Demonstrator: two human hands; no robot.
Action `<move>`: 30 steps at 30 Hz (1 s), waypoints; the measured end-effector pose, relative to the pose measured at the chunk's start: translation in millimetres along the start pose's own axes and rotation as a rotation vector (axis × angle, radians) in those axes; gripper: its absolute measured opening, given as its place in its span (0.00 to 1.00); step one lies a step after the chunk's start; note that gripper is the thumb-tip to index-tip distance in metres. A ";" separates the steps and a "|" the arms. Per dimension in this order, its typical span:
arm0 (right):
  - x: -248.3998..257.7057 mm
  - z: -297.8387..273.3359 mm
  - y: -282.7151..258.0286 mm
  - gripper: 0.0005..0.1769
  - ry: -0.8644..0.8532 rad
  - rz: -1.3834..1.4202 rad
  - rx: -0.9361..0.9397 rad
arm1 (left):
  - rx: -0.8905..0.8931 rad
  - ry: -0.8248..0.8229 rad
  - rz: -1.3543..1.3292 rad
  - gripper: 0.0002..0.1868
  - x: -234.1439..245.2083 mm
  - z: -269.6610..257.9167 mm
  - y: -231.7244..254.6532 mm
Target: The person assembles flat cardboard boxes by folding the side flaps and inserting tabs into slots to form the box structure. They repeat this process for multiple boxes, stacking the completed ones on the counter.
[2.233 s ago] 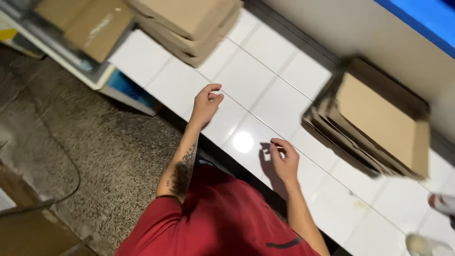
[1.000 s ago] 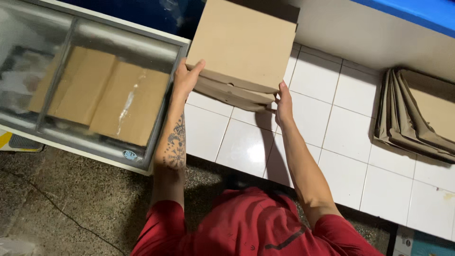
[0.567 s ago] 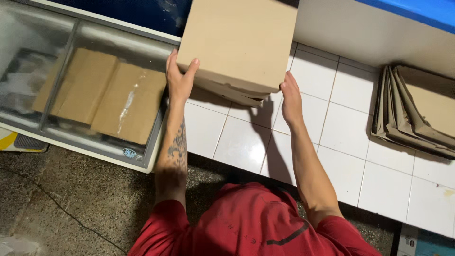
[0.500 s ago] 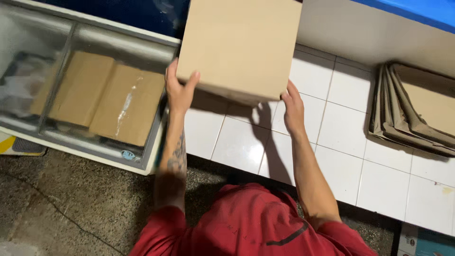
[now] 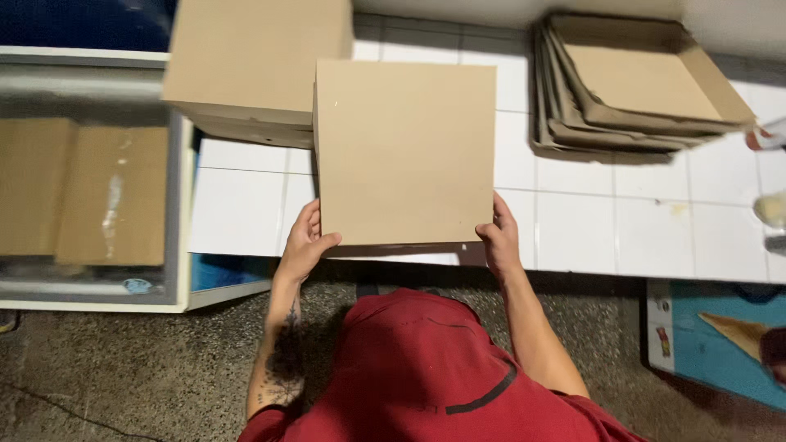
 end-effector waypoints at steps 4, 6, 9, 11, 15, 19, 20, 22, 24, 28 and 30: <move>52.8 -11.5 37.5 0.49 -0.021 -0.140 -0.129 | 0.189 0.051 0.197 0.33 -25.0 3.0 -49.3; 68.0 -16.5 44.9 0.48 -0.027 -0.163 -0.148 | 0.210 0.095 0.234 0.32 -40.8 -4.8 -44.9; 86.2 -18.6 46.3 0.47 -0.059 -0.244 -0.161 | 0.247 0.154 0.291 0.33 -23.3 -3.5 -88.2; 90.8 -22.1 48.6 0.46 -0.086 -0.303 -0.167 | 0.277 0.174 0.307 0.34 -15.5 -5.9 -110.5; 85.9 -11.9 57.8 0.41 -0.117 -0.453 -0.220 | 0.250 0.245 0.261 0.34 -13.6 3.3 -115.3; 87.4 8.0 70.0 0.39 0.003 -0.568 -0.252 | 0.221 0.262 0.275 0.33 -4.2 19.0 -115.2; 88.9 13.3 77.7 0.39 0.008 -0.561 -0.253 | 0.220 0.257 0.282 0.33 -7.7 19.9 -106.3; 101.3 18.3 95.2 0.41 0.099 -0.631 -0.299 | 0.219 0.238 0.267 0.32 -16.5 22.4 -92.3; 90.4 11.9 77.5 0.38 0.112 -0.625 -0.297 | 0.210 0.220 0.264 0.34 -6.3 33.9 -99.2; 61.8 2.5 55.5 0.32 0.128 -0.515 -0.260 | 0.200 0.195 0.235 0.37 -9.9 32.3 -90.1; 60.7 -5.6 41.7 0.32 0.130 -0.404 -0.266 | 0.200 0.176 0.240 0.37 -14.0 25.8 -76.0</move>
Point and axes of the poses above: each hand's wrist, its own z-axis towards the middle knuckle, its own x-axis out of the back of the hand, y = z × x, the point moved 7 cm from there along z, towards the middle knuckle, and after that the axes turned 12 degrees about -z, right-handed, at the moved point
